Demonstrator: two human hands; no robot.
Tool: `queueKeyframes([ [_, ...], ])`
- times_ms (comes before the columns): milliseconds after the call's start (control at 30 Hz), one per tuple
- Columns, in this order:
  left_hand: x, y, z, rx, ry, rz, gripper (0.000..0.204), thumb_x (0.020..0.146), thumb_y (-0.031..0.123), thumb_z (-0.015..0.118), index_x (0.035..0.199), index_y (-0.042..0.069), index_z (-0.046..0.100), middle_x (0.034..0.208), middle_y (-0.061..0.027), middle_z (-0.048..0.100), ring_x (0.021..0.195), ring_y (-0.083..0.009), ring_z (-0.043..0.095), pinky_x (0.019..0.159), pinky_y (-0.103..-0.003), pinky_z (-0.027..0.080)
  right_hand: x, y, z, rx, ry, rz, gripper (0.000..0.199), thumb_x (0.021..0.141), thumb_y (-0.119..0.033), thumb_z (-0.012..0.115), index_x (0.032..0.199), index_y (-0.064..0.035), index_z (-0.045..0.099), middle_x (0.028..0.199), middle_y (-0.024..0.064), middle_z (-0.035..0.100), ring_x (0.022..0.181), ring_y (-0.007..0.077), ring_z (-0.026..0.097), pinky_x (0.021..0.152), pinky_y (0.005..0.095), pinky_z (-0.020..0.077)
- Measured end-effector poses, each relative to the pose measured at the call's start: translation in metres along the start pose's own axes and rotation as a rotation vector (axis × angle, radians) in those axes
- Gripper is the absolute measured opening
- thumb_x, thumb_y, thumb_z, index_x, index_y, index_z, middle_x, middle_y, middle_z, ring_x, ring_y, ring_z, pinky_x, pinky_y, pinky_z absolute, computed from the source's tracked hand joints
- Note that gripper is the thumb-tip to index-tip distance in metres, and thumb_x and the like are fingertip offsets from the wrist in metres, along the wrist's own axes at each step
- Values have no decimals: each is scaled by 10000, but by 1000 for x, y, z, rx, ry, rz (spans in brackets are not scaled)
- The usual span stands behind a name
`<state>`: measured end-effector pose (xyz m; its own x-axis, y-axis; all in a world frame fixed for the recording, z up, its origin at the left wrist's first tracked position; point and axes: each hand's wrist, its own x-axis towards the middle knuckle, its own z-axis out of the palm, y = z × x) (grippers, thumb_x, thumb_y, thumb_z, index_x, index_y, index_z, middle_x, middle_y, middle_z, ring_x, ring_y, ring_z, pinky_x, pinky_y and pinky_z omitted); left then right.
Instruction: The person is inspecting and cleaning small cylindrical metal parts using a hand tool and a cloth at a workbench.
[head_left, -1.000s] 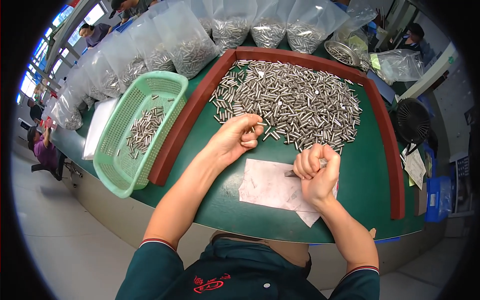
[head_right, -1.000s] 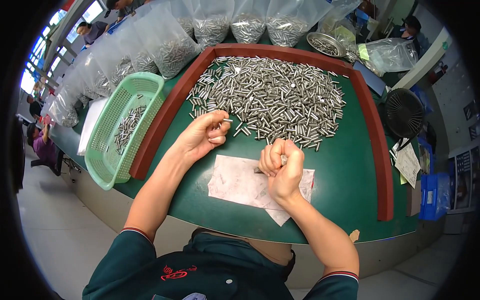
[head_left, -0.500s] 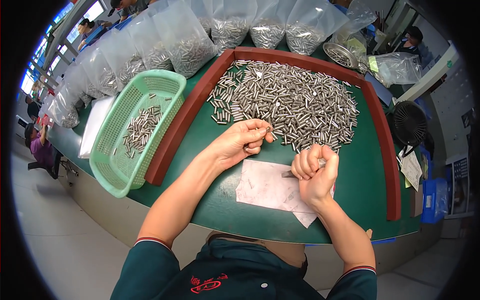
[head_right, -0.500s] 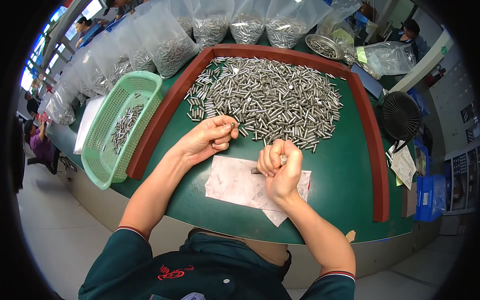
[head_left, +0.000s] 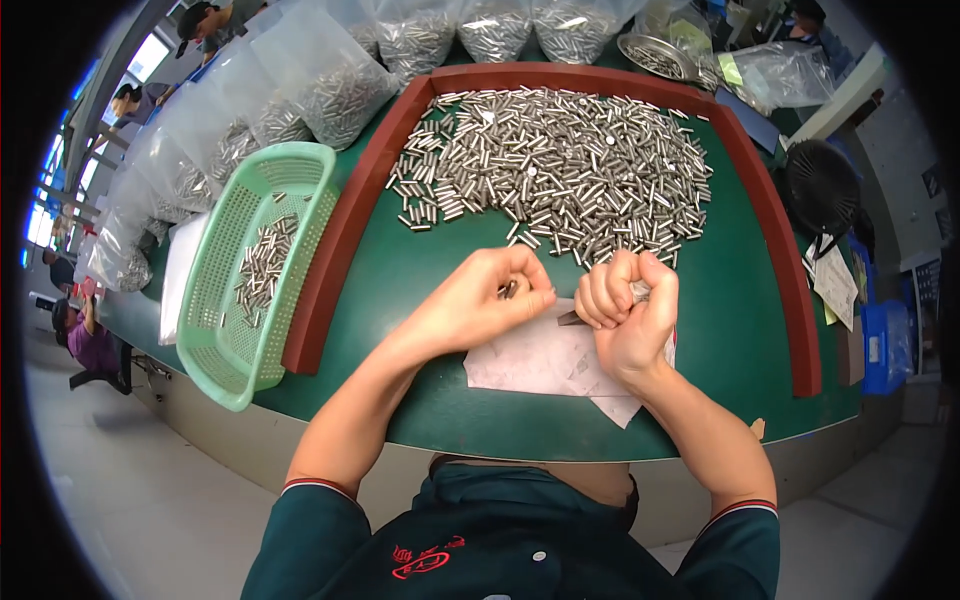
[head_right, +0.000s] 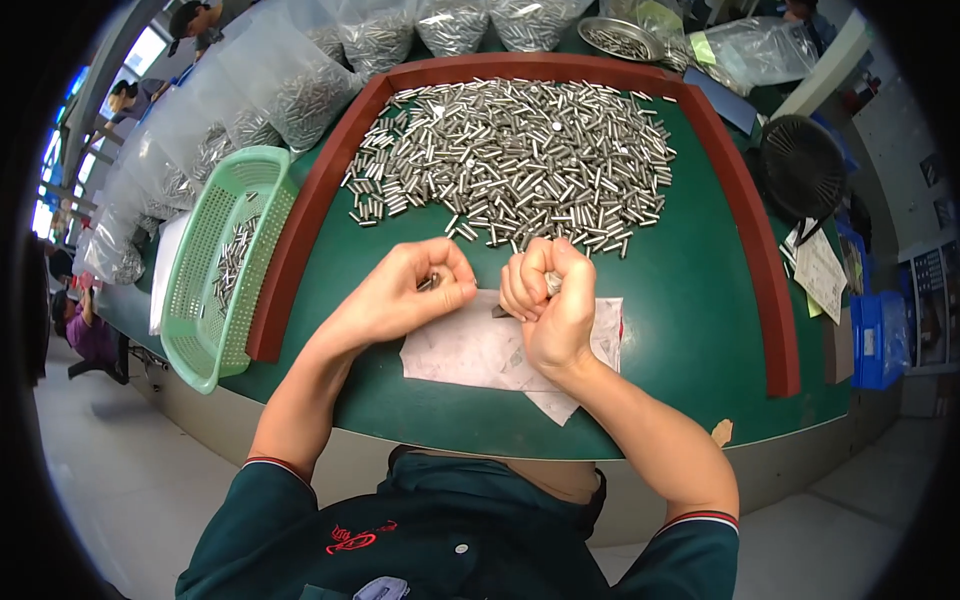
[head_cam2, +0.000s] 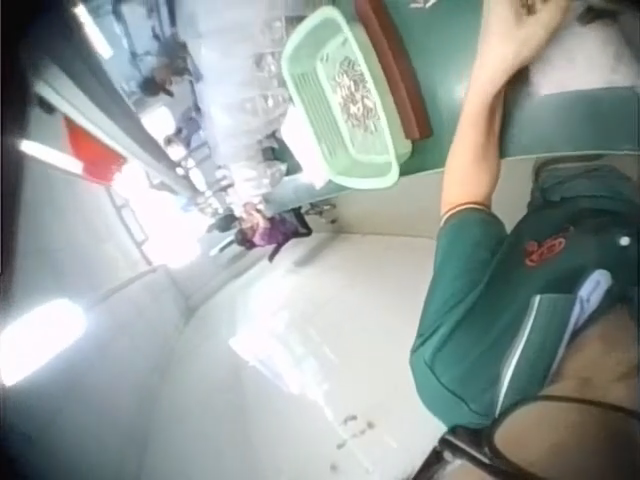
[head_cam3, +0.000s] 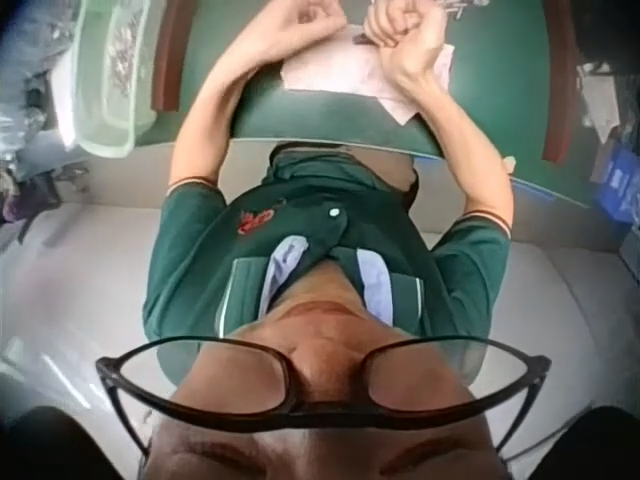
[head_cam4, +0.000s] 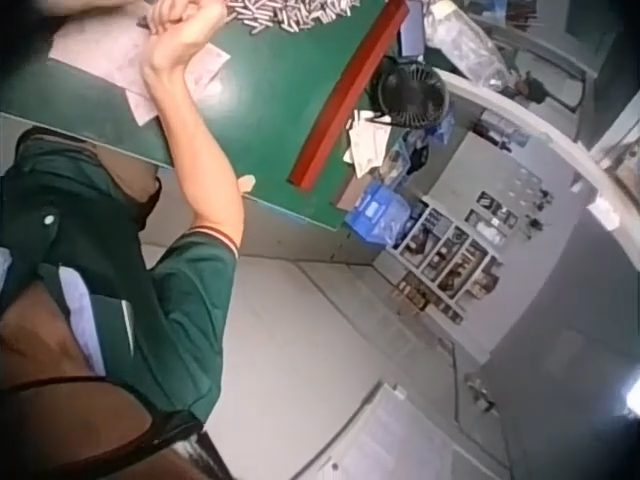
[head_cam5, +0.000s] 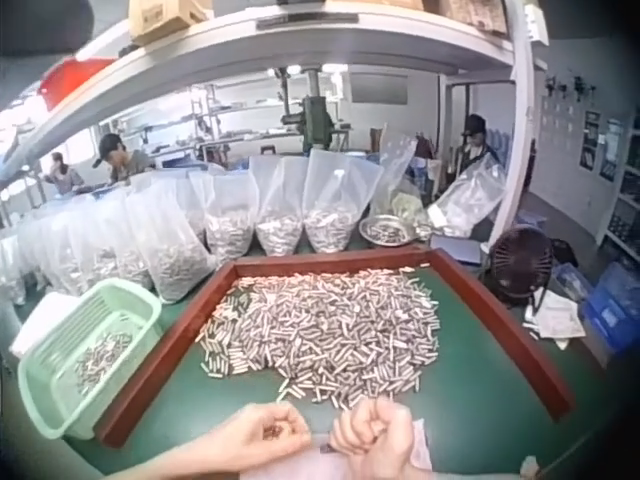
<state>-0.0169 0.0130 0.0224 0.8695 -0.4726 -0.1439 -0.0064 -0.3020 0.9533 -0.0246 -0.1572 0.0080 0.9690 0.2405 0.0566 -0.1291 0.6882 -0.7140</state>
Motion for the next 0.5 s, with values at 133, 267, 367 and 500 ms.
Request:
queueKeyframes([
  [133, -2, 6, 17, 456, 94, 22, 121, 723, 85, 620, 695, -6, 545, 481, -18, 389, 449, -78, 354, 429, -262, 302, -2, -1, -3, 48, -13, -59, 390, 859, -282, 288, 515, -97, 272, 437, -13, 243, 401, 82, 181, 398, 240, 174],
  [267, 0, 6, 19, 457, 129, -52, 139, 669, 62, 669, 665, -12, 551, 450, -38, 369, 422, -110, 334, 421, -284, 308, 0, 0, -5, 69, 1, -103, 362, 846, -250, 302, 520, -94, 282, 437, -14, 246, 397, 80, 183, 402, 240, 178],
  [367, 2, 6, 21, 452, 134, -76, 150, 652, 59, 689, 651, -19, 561, 449, -18, 350, 431, -93, 318, 417, -276, 298, 1, 1, -6, 104, 29, -91, 352, 838, -239, 299, 516, -97, 279, 429, -16, 240, 393, 76, 181, 399, 238, 181],
  [500, 1, 7, 22, 443, 153, -74, 132, 640, 55, 677, 630, -17, 566, 415, -84, 394, 378, -179, 372, 439, -319, 332, 3, 3, -4, 101, 77, -63, 358, 828, -248, 292, 501, -107, 262, 422, -16, 235, 388, 83, 178, 395, 239, 185],
])
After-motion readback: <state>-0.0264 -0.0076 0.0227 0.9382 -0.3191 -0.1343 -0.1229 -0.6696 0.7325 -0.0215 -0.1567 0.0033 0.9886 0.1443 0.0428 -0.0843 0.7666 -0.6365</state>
